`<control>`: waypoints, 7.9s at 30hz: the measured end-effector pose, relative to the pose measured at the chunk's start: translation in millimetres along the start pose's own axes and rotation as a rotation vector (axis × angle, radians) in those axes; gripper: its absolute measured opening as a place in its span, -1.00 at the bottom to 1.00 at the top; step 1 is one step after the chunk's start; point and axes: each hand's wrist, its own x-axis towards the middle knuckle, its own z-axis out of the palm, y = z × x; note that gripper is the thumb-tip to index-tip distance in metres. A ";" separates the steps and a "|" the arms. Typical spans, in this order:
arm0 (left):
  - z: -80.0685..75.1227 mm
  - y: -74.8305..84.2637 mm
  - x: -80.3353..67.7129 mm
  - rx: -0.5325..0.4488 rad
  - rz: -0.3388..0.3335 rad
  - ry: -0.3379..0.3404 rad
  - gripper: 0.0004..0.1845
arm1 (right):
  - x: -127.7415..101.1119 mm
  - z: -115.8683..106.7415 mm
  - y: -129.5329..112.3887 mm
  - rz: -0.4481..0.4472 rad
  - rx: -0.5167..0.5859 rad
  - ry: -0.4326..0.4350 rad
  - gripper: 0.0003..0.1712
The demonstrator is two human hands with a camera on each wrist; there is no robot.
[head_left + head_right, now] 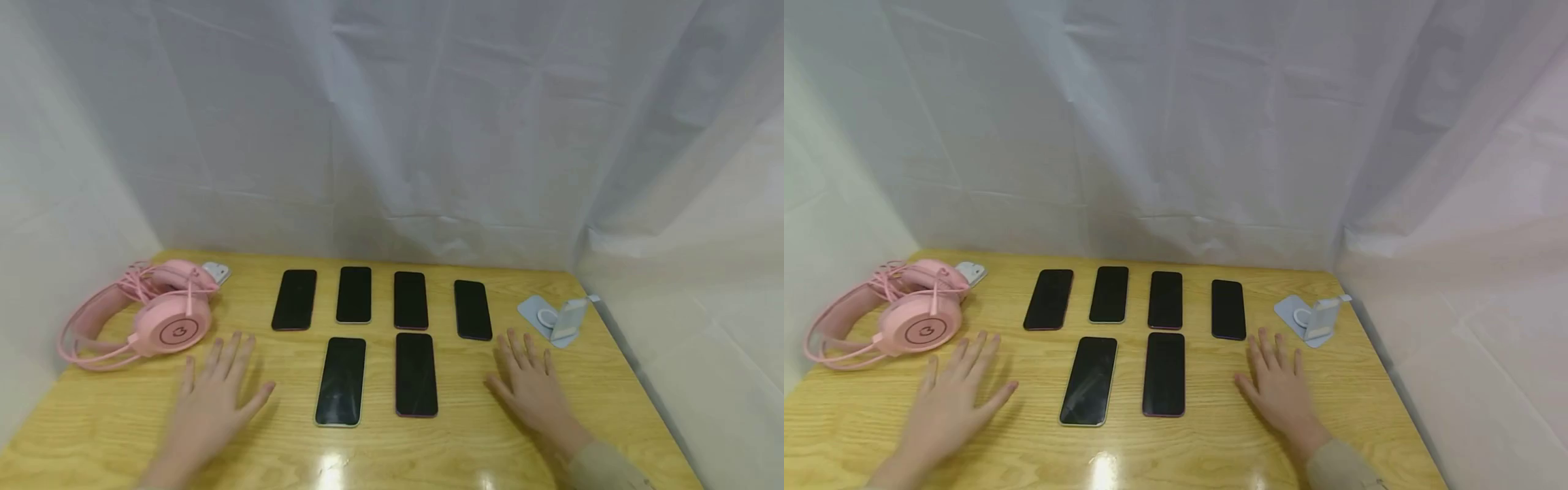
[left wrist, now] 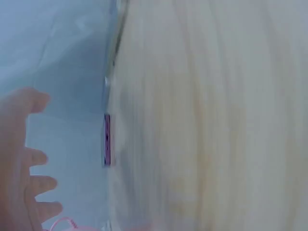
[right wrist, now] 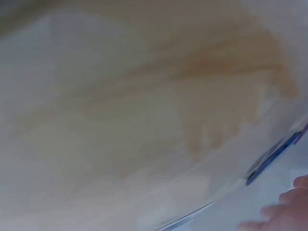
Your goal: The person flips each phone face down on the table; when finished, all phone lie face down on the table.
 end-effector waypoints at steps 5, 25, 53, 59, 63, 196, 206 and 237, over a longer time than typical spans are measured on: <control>10.4 18.2 -4.9 -0.135 -0.022 0.012 -0.21 | 8.3 0.4 -13.6 -0.081 0.136 0.022 -0.21; 47.2 73.9 -9.8 -0.613 -0.032 0.088 -0.43 | 58.4 -7.3 -93.3 -0.209 0.545 -0.109 -0.47; 67.3 84.5 -10.4 -0.470 0.024 0.077 -0.13 | 154.8 3.9 -177.7 -0.474 0.371 -0.424 -0.30; 65.9 85.6 -9.8 -0.482 0.025 0.050 -0.12 | 157.9 6.9 -175.7 -0.448 0.418 -0.437 -0.32; 65.0 86.8 -10.0 -0.485 0.044 0.041 -0.12 | 157.3 7.2 -171.3 -0.405 0.480 -0.469 -0.34; 54.7 156.1 34.9 -0.308 0.361 -0.148 -0.29 | 121.5 -23.8 -63.4 -0.341 0.347 -0.461 -0.40; 66.0 167.7 42.0 -0.210 0.365 -0.168 -0.21 | 127.0 -16.7 -68.7 -0.260 0.352 -0.503 -0.30; 59.2 171.7 48.2 -0.272 0.357 -0.270 -0.13 | 131.3 -35.5 -60.3 -0.357 0.569 -0.425 -0.52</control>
